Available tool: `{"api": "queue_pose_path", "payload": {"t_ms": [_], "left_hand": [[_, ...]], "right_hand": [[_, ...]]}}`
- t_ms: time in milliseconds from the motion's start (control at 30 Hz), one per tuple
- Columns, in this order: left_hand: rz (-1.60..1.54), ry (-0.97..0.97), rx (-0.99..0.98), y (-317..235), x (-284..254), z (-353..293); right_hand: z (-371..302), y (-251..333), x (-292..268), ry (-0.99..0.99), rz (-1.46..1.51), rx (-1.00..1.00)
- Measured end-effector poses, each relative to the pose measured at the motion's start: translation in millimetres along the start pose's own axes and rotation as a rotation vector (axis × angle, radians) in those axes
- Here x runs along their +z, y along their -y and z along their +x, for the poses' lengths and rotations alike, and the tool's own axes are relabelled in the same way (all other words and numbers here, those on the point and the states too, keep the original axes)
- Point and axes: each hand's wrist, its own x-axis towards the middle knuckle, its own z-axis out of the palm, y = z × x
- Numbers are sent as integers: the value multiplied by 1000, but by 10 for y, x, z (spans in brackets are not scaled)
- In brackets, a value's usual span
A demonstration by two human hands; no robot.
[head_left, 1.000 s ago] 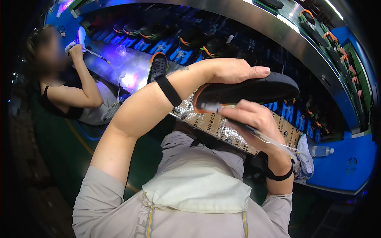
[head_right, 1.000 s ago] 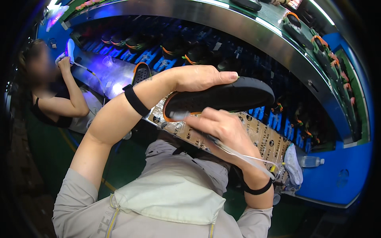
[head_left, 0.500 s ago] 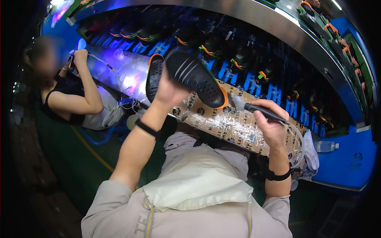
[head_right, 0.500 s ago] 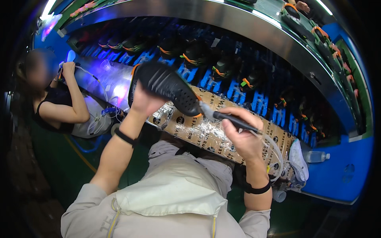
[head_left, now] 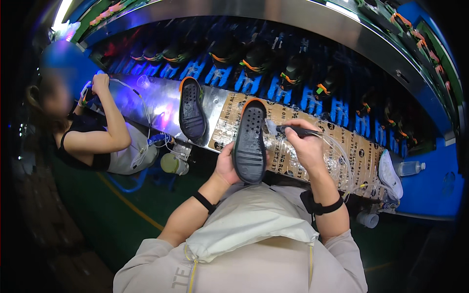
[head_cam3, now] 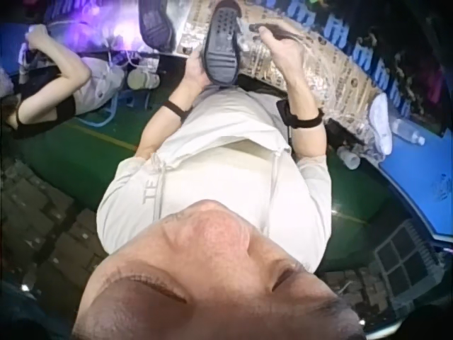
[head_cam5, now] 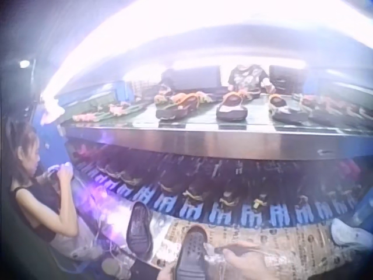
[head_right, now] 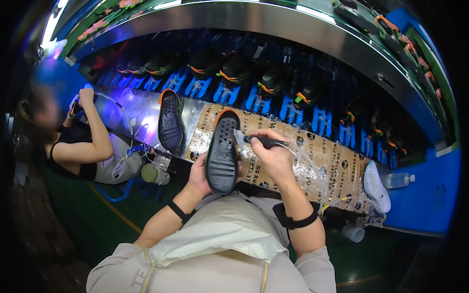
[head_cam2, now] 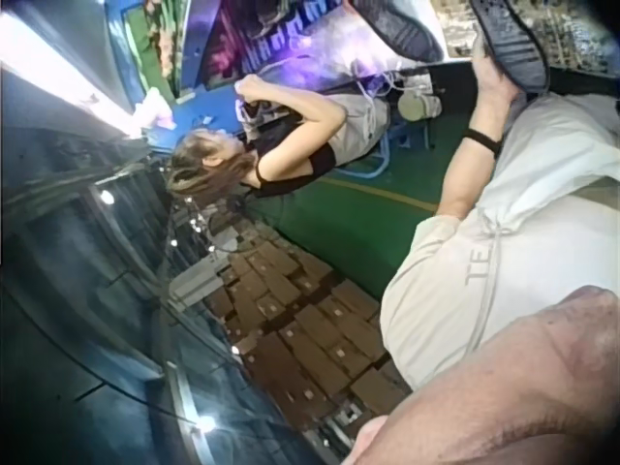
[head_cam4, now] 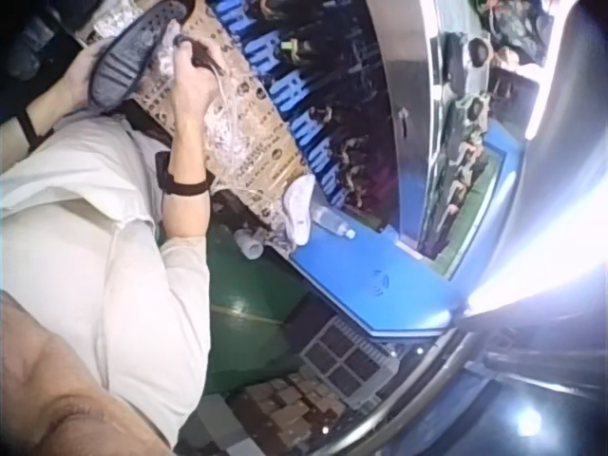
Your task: The person applies a liquid substance to the underside of shoe soles using a specialized applicator tool. The person picks up soles from a rack, applies the substance to specific areas of the sole, and places the treated soles onto a moving conveyor belt.
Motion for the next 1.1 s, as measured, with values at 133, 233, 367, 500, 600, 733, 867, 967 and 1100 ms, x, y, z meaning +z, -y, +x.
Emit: {"api": "queue_pose_path", "payload": {"t_ms": [133, 233, 367, 500, 600, 733, 867, 967, 1100], "left_hand": [[181, -18, 65, 135, 264, 117], [262, 7, 96, 221, 390, 119], [381, -122, 277, 232, 345, 169], [367, -23, 370, 131, 294, 256], [371, 141, 265, 108, 396, 239], [330, 120, 318, 201, 458, 228], [422, 113, 301, 324, 725, 115], [427, 49, 329, 322, 707, 115], [411, 57, 377, 259, 838, 82]], "right_hand": [[209, 164, 147, -48, -62, -103], [276, 216, 296, -111, -12, -214], [110, 259, 416, -97, -244, -568], [-257, 406, 323, 238, -418, -502], [-333, 631, 116, 528, -498, -402], [-164, 814, 59, 245, -277, -462], [118, 755, 226, -141, -152, -586], [176, 643, 411, -124, -287, -855], [231, 586, 305, 232, -38, -805]]}}
